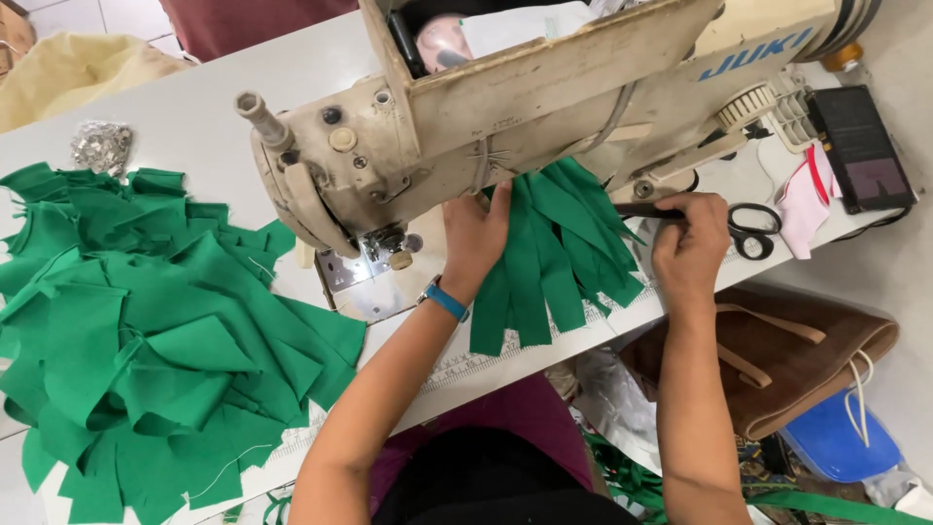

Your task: Sewing multiple green fabric strips using an industrial sewing machine.

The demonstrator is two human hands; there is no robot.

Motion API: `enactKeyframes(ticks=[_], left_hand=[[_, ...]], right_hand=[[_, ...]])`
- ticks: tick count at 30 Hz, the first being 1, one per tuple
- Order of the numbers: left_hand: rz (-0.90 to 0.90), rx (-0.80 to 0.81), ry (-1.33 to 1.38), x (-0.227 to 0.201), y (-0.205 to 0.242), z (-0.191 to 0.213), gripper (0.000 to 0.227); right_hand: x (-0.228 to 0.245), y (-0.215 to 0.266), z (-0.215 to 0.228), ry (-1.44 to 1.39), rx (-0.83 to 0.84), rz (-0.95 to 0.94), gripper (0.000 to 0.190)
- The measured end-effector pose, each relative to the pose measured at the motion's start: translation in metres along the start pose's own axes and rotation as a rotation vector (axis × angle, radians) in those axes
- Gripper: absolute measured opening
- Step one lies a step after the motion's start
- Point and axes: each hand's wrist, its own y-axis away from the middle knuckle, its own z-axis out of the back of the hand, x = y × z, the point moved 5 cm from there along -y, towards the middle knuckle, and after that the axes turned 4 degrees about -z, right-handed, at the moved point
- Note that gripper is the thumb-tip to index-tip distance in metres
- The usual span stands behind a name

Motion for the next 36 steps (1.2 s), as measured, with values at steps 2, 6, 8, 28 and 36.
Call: enactKeyframes(ticks=[2,6,8,28,36], left_hand=[[0.059,-0.055,0.014,0.014,0.002,-0.001,0.032],[0.203,-0.167,0.166,0.05,-0.002,0.001,0.044],[0.21,-0.176,0.178,0.045,0.003,0.011,0.037],[0.087,-0.055,-0.051,0.018,0.145,0.245,0.029],[0.236,-0.094,0.056,0.016,0.147,0.271,0.012]], right_hand=[[0.005,0.001,0.002,0.007,-0.017,0.005,0.039],[0.012,0.004,0.004,0.013,-0.064,-0.01,0.037],[0.014,0.004,0.006,0.0,-0.079,0.002,0.033],[0.195,0.029,-0.152,0.214,0.69,0.462,0.033],[0.093,-0.008,-0.195,0.5,0.355,0.311,0.037]])
